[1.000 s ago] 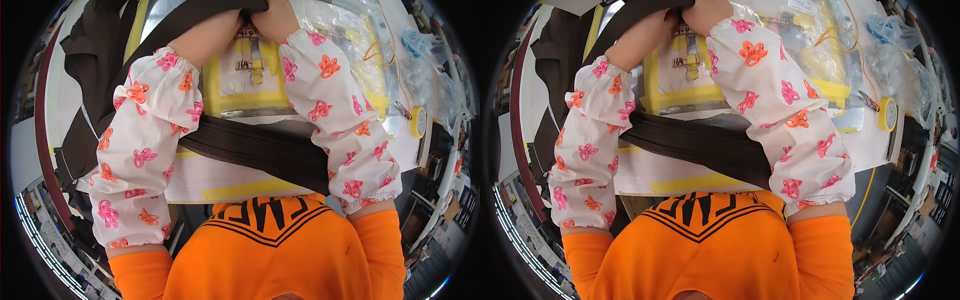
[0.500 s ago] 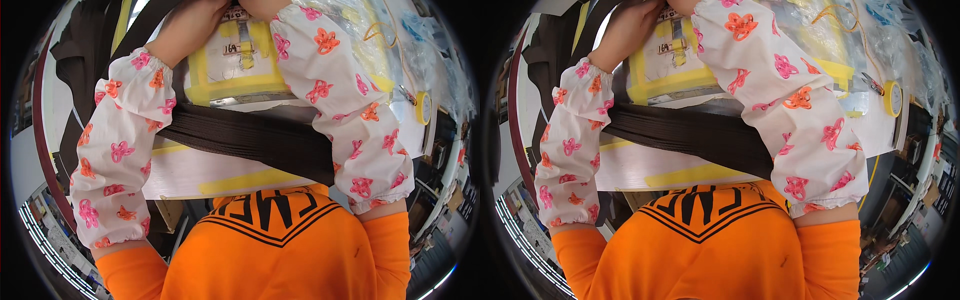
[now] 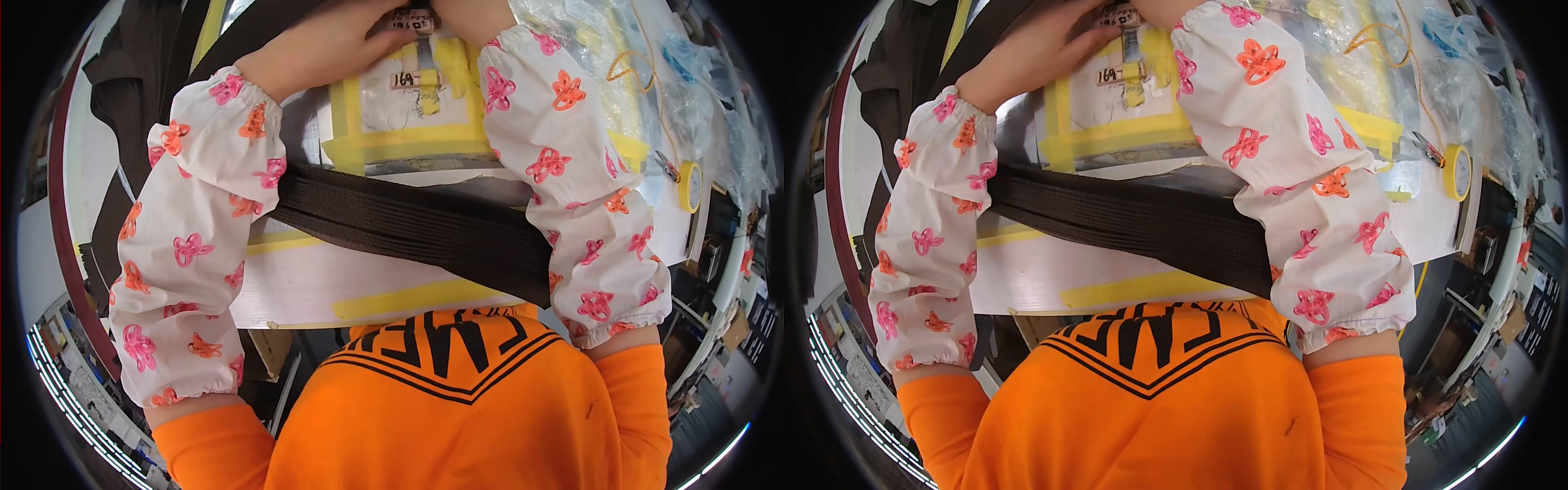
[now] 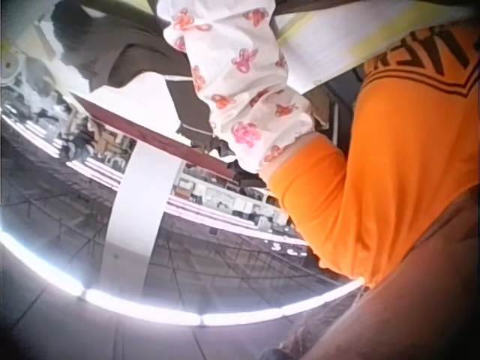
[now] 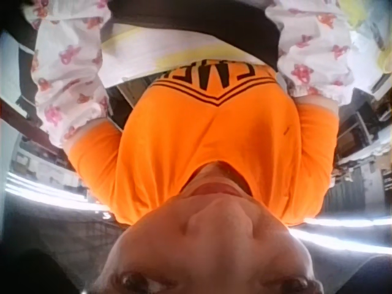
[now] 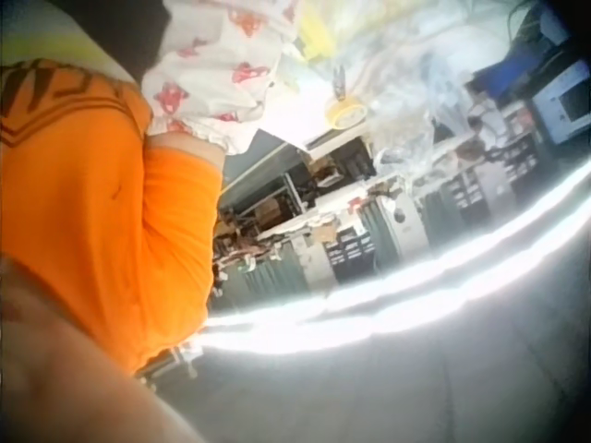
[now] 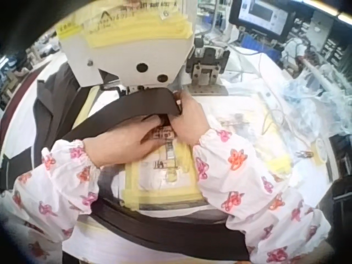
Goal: Sewing hardware and labels onto fabric or leather straps using an industrial sewing machine.
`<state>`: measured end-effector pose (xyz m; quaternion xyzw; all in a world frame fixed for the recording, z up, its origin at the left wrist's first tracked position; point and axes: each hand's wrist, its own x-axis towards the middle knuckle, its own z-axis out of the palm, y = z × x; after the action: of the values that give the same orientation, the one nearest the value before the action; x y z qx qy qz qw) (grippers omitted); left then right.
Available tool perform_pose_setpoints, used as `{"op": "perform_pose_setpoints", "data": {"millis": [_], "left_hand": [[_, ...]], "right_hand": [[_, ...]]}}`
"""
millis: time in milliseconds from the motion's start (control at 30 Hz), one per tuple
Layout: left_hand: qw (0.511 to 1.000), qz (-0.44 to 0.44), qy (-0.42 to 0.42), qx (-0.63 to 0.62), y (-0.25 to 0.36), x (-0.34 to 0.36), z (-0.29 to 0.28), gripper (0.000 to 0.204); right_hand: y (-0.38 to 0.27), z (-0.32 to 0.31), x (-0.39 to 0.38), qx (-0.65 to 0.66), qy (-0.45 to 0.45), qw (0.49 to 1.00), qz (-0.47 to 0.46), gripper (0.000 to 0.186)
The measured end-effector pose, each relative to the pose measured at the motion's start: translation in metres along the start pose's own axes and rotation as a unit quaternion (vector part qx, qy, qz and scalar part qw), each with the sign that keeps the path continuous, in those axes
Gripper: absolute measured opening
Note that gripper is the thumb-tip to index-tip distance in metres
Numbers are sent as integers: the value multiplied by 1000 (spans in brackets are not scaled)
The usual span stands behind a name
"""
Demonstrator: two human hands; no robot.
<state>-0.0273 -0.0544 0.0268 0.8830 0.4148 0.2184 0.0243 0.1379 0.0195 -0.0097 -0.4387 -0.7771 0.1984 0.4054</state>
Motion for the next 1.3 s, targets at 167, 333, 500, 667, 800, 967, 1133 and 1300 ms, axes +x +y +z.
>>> {"op": "perform_pose_setpoints", "data": {"millis": [167,333,500,667,800,967,1133,1300], "left_hand": [[996,25,-36,-73,-17,-2,-3,28],[997,20,-28,-70,-37,-10,18,44],[970,-66,-103,-210,-47,-21,27,47],[984,-68,-50,-159,-41,-26,21,43],[993,39,-55,-100,-32,-3,-2,33],[987,-31,-117,-110,-29,-12,-13,35],[994,76,-32,-70,-36,-14,-7,31],[994,39,-57,-89,-29,-8,-8,26]], "right_hand": [[-20,5,6,-49,-13,998,32,27],[-24,-8,-17,21,-60,997,34,31],[-25,-8,-21,135,-76,983,94,27],[-29,-4,-24,305,-36,938,161,21],[-28,4,-18,267,1,953,145,19],[-65,-24,-15,68,-171,975,121,18],[-31,-16,-34,71,-136,985,-82,15],[-32,-13,-34,-58,-130,981,-133,16]]}}
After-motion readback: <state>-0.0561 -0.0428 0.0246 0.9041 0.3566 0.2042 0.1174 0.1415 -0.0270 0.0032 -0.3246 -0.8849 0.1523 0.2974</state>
